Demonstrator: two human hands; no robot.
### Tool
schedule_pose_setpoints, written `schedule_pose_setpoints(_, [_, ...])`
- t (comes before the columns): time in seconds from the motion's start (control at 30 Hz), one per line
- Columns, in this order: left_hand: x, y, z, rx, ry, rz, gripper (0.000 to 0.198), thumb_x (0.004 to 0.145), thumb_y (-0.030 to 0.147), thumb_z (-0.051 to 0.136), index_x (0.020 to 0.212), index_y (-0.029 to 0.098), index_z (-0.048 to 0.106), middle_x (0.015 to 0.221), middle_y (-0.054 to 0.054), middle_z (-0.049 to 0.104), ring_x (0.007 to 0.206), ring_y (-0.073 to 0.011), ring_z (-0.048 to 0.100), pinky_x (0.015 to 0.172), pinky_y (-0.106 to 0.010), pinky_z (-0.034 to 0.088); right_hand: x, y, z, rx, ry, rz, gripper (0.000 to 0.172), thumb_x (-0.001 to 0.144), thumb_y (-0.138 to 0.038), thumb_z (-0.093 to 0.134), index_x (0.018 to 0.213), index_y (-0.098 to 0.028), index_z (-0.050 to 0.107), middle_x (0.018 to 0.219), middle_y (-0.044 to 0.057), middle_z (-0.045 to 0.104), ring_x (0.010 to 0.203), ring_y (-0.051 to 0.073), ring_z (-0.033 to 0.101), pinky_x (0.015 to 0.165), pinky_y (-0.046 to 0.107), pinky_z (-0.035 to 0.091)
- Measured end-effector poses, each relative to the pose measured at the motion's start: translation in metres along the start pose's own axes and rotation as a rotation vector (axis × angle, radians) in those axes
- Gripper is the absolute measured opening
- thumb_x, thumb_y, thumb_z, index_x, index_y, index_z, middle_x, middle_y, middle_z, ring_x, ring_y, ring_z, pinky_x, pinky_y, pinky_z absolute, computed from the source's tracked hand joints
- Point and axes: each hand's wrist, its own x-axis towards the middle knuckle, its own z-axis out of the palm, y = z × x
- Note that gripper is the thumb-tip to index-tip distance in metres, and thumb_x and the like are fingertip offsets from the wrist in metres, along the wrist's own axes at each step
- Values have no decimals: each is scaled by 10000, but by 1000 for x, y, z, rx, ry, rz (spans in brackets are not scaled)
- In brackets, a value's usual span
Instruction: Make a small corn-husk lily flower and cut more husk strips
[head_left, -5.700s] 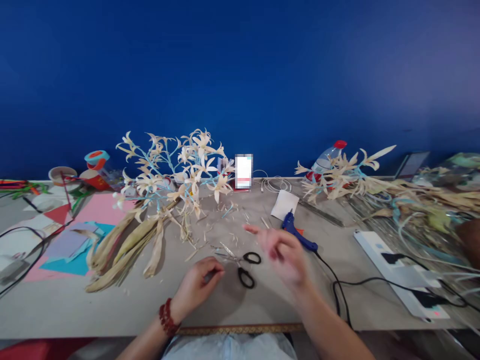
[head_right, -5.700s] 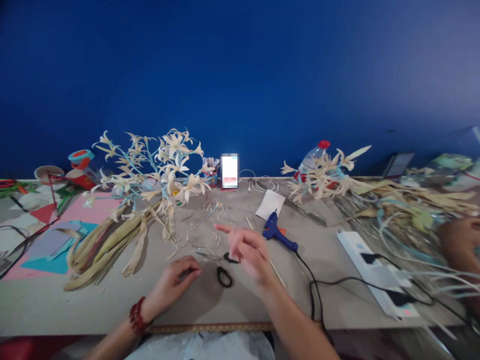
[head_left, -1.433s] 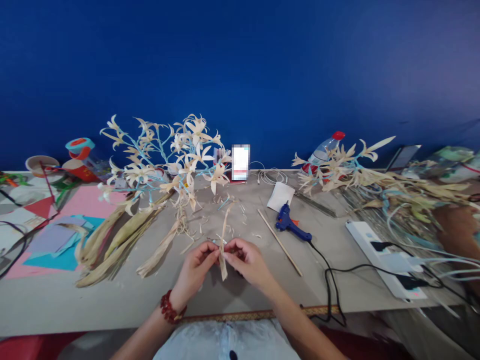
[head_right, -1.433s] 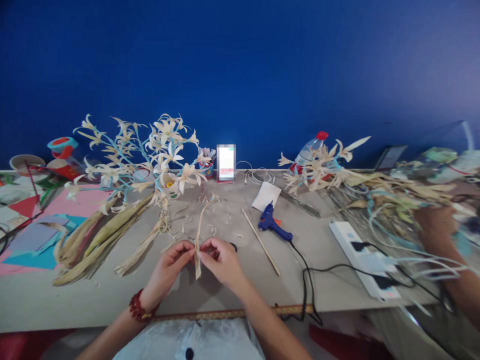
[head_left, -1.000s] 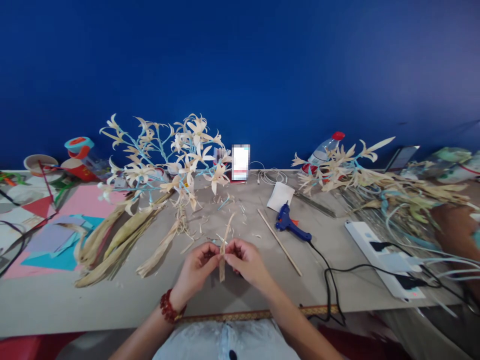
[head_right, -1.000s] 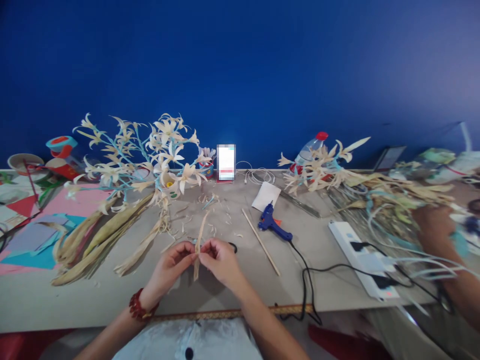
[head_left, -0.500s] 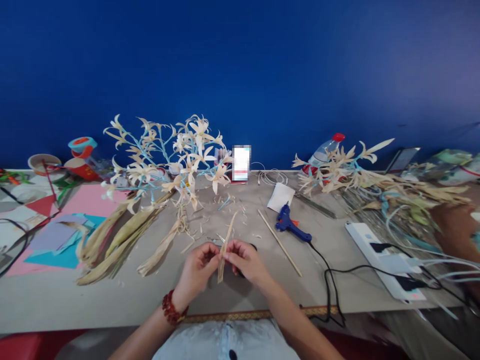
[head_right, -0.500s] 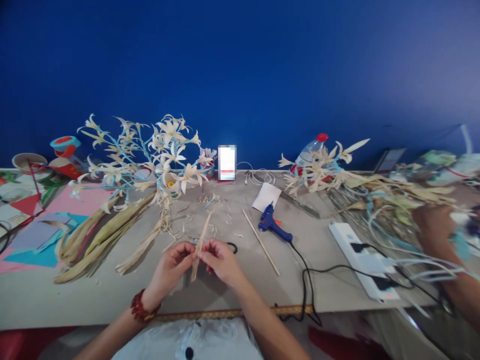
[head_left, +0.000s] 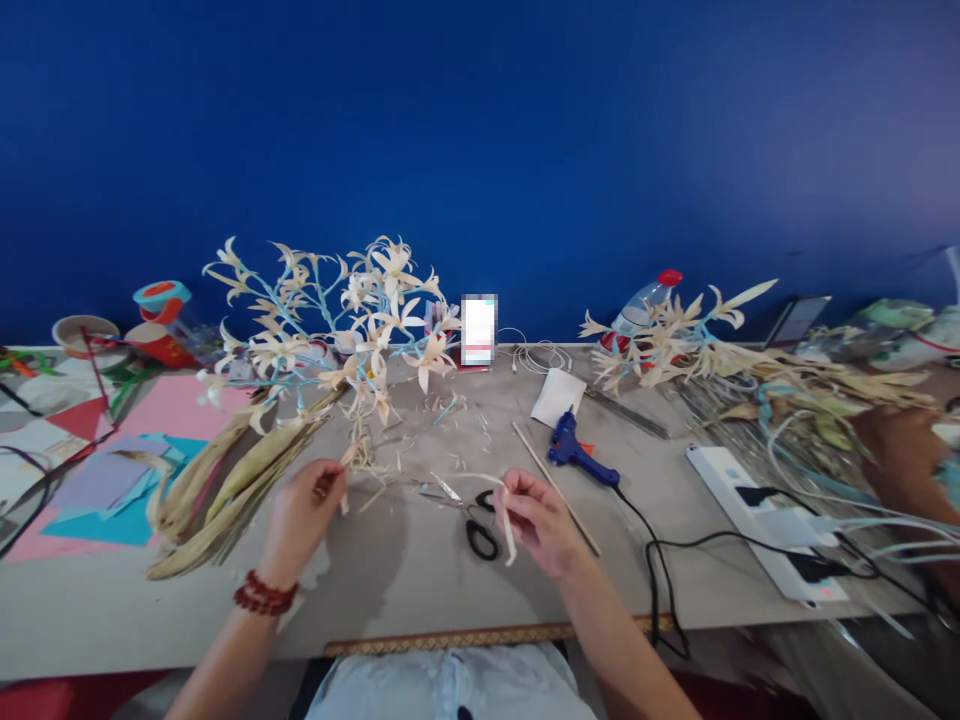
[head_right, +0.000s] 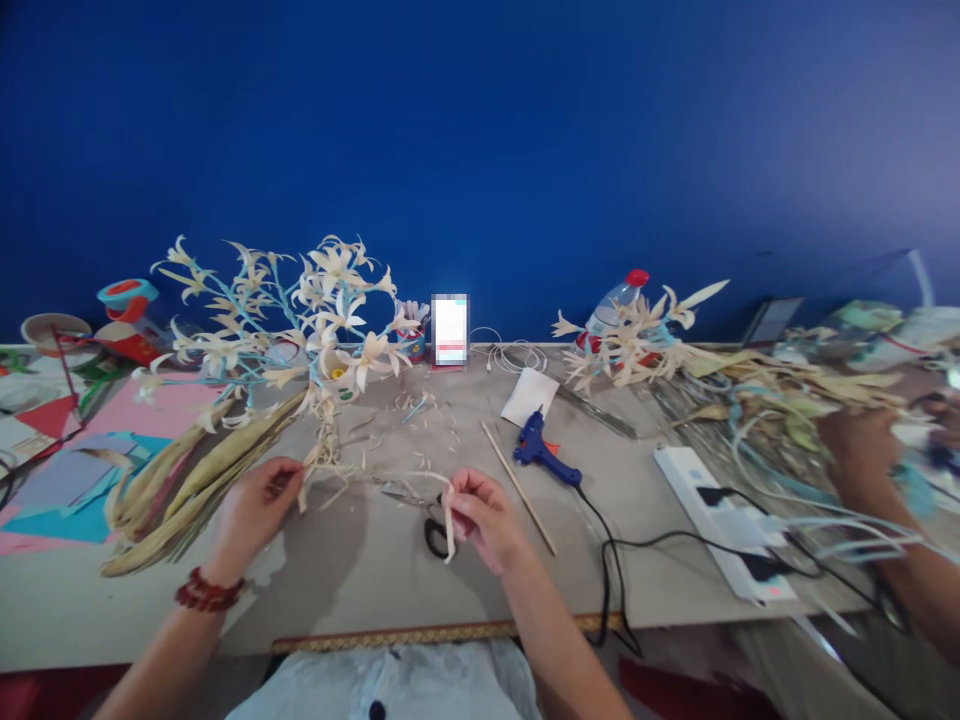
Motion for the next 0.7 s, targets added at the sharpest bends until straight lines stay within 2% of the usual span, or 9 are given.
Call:
schedule_pose_setpoints(0.1, [16,-30,-25,272,62,-23,237,821,376,486,863,201,639,747,-40,697,675,-212,636,614,-282,438,0,-4,-4,9,38,-36,209,673,-244,759,666,-173,563,551,-51,516,410,47,376,385,166,260])
schedule_pose_setpoints(0.17, [23,-43,-36,386,12,-53,274,830,375,456,889,193,653,732,-58,705,677,-238,645,605,-300,437,0,-4,-2,42,49,-55,219,659,-249,772,670,-176,565,552,-54,515,407,45,371,383,166,258])
schedule_pose_setpoints(0.27, [22,-42,-41,448,31,-59,310,823,394,481,969,182,654,785,-81,715,705,-260,643,615,-319,443,1,-3,3,30,83,-67,226,667,-262,775,681,-176,567,549,-52,525,417,48,389,402,166,282])
schedule_pose_setpoints(0.33, [12,-23,-36,389,105,-18,318,823,416,504,1000,194,647,864,-81,706,665,-232,620,613,-318,449,2,0,6,-15,109,-77,224,679,-269,770,681,-174,567,561,-44,548,430,51,408,418,167,302])
schedule_pose_setpoints(0.37, [5,-8,-30,288,105,16,305,831,413,508,1000,200,645,899,-77,698,643,-210,606,610,-310,454,3,2,8,-41,123,-87,224,683,-273,767,681,-173,567,569,-40,558,433,51,411,421,168,305])
schedule_pose_setpoints(0.47, [-21,43,-3,-217,-184,119,255,874,385,500,954,200,656,941,-74,686,780,-198,628,677,-282,483,5,15,18,-120,164,-112,239,682,-298,769,682,-177,563,555,-53,541,418,47,390,409,168,294])
schedule_pose_setpoints(0.57, [-38,82,28,-574,-492,57,224,847,373,572,945,194,664,886,-58,690,770,-179,621,665,-258,477,6,30,29,-171,178,-131,265,695,-352,760,699,-192,550,506,-84,460,401,51,355,394,172,277])
schedule_pose_setpoints(0.63, [-42,93,43,-691,-543,-16,203,831,369,600,799,175,649,715,-19,646,630,-131,565,589,-225,439,5,33,31,-239,174,-148,264,733,-396,724,728,-198,548,504,-87,439,399,58,352,393,176,283])
schedule_pose_setpoints(0.7, [-41,95,51,-749,-545,-93,223,824,373,612,742,166,621,635,11,595,525,-91,490,518,-203,385,4,27,23,-405,159,-181,262,776,-443,667,783,-199,572,541,-66,478,423,79,408,412,191,332])
